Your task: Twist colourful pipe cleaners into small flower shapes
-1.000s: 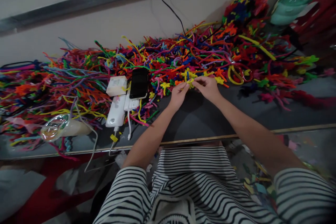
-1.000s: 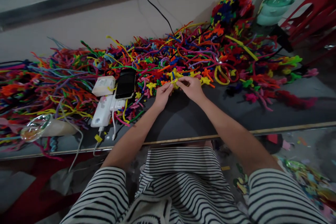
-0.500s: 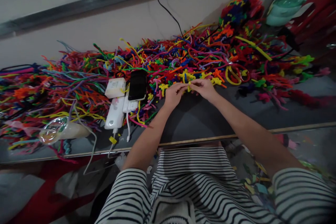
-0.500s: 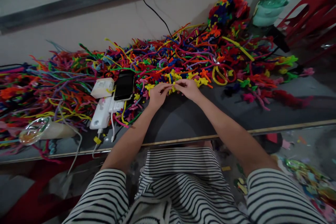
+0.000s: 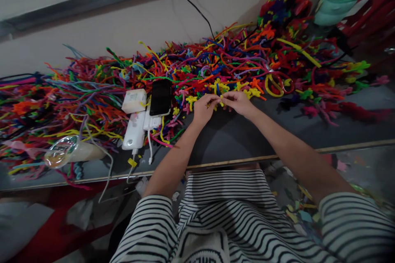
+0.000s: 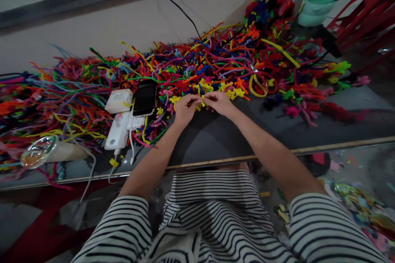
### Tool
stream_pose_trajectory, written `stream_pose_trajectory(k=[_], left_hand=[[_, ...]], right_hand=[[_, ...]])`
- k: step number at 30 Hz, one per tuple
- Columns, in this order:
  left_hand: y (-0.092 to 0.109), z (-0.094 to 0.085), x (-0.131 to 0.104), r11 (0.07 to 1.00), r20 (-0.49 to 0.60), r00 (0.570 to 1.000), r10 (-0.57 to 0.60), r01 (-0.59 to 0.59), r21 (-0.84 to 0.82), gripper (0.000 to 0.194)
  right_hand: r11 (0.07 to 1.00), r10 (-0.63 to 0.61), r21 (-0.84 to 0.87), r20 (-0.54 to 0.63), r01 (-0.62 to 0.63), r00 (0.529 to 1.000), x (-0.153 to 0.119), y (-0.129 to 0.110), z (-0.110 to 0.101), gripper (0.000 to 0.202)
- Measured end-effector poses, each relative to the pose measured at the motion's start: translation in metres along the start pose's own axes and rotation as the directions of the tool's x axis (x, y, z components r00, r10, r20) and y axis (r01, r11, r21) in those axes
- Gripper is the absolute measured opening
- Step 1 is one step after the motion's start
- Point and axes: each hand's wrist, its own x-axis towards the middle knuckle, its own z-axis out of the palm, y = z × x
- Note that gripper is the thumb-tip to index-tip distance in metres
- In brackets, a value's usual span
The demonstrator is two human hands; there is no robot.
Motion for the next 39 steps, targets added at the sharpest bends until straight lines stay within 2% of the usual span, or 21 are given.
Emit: stream_pose_trajectory(k=[7,15,19,23,26,31,39], left_hand=[[-0.001,0.003,-0.001,0.997,-0.029,0.998,-0.056,0.054,-0.062,0.008],[0.000,0.007,-0.002,0.995,-0.070,0.997,-0.041,0.034,-0.094,0.015],[0.001,0.005,-0.001,0.998,-0.099,0.995,-0.020,0.014,-0.067,0.026],[-0.001,0.004,-0.001,0.995,-0.070,0.996,0.055,-0.049,0.083,0.037],[-0.003,0.006,-0.002,0.983,-0.060,0.994,0.090,-0.079,0.168,0.025],[-0.004,0.006,-0.004,0.969,-0.106,0.989,0.107,-0.080,0.234,0.014],[-0.001,0.003,-0.001,0.986,-0.080,0.989,0.125,-0.116,0.116,0.016]], right_hand=[[1.000,-0.003,-0.014,-0.008,0.003,1.000,0.000,0.001,0.000,0.057],[1.000,0.004,-0.004,-0.011,-0.004,1.000,0.000,-0.001,0.002,0.054],[1.000,-0.004,0.024,-0.096,0.006,0.995,0.000,-0.003,0.004,0.050],[0.997,-0.010,0.071,-0.197,0.024,0.980,0.001,-0.006,0.005,0.046],[0.994,0.036,0.104,-0.210,-0.014,0.977,0.001,-0.008,0.005,0.045],[0.993,0.085,0.094,-0.144,-0.072,0.986,-0.002,-0.010,0.007,0.042],[0.991,0.113,0.083,-0.158,-0.101,0.981,-0.002,-0.011,0.006,0.036]])
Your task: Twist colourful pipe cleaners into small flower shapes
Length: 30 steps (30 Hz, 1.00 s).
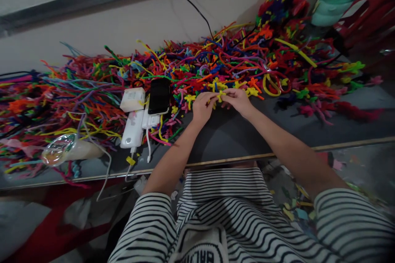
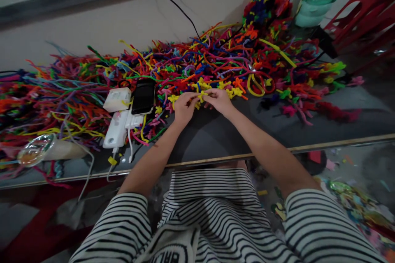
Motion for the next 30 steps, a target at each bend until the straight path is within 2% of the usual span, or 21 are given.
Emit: stream_pose_trajectory(k=[8,12,16,20,24,30], left_hand=[[0.003,0.003,-0.006,0.998,0.127,0.990,-0.056,0.054,0.019,0.031],[0.001,0.008,-0.009,0.994,0.146,0.986,-0.079,0.066,0.089,0.042],[-0.002,0.008,-0.008,0.994,0.109,0.992,-0.062,0.051,0.097,0.029],[-0.003,0.007,-0.007,0.997,0.072,0.997,-0.039,0.034,0.076,0.024],[-0.002,0.007,-0.006,0.995,0.037,0.997,-0.064,0.061,0.079,0.012],[-0.003,0.007,-0.005,0.996,0.052,0.996,-0.070,0.067,0.058,0.011]], right_hand=[[0.999,-0.043,-0.013,-0.065,0.042,0.997,0.002,0.002,0.000,0.032],[0.999,-0.052,-0.013,-0.120,0.051,0.991,0.005,0.004,-0.002,0.027],[0.998,-0.044,-0.057,-0.103,0.038,0.994,0.006,0.006,-0.002,0.030],[0.994,-0.074,-0.084,-0.048,0.070,0.996,0.004,0.006,-0.002,0.037],[0.995,-0.058,-0.085,-0.038,0.055,0.998,0.003,0.007,-0.002,0.041],[0.996,-0.056,-0.074,-0.028,0.054,0.998,0.005,0.010,-0.003,0.043]])
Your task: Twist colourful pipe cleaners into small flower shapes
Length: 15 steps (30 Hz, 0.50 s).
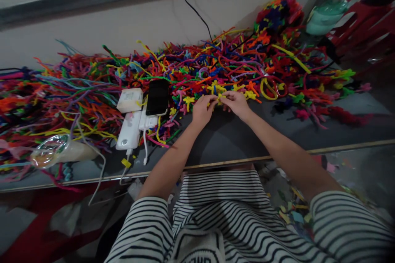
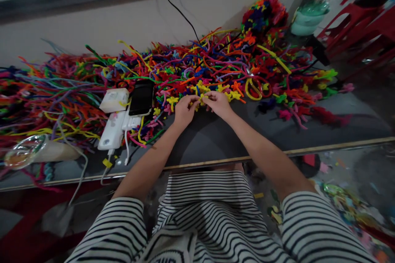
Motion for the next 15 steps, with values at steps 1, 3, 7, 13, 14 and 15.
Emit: stream_pose_trajectory(k=[1,3,7,13,14,15], left_hand=[[-0.0002,-0.0002,0.0002,1.000,0.010,1.000,0.000,0.000,-0.001,0.012],[-0.0007,-0.0004,0.0006,1.000,0.027,1.000,-0.003,0.004,-0.002,0.012],[-0.0017,-0.0006,0.0013,1.000,0.020,1.000,0.001,0.000,-0.023,0.010],[0.0004,-0.0025,0.0036,0.998,-0.017,0.999,-0.030,0.029,-0.062,0.010],[0.0009,-0.0030,0.0038,0.997,-0.025,0.999,-0.030,0.028,-0.073,0.009],[0.0013,-0.0034,0.0039,0.996,-0.034,0.999,-0.027,0.024,-0.085,0.009]], right_hand=[[1.000,0.006,0.006,0.000,-0.006,1.000,0.0002,-0.0001,0.0003,0.044],[1.000,0.021,0.017,0.000,-0.021,1.000,0.0001,-0.0010,0.0011,0.044],[0.999,0.044,0.032,0.021,-0.044,0.999,-0.0017,-0.0049,0.0013,0.037],[0.995,0.041,0.084,0.089,-0.048,0.995,-0.0049,-0.0091,0.0009,0.032],[0.996,0.035,0.078,0.090,-0.042,0.995,-0.0049,-0.0092,0.0015,0.031],[0.997,0.033,0.073,0.089,-0.040,0.995,-0.0048,-0.0090,0.0021,0.031]])
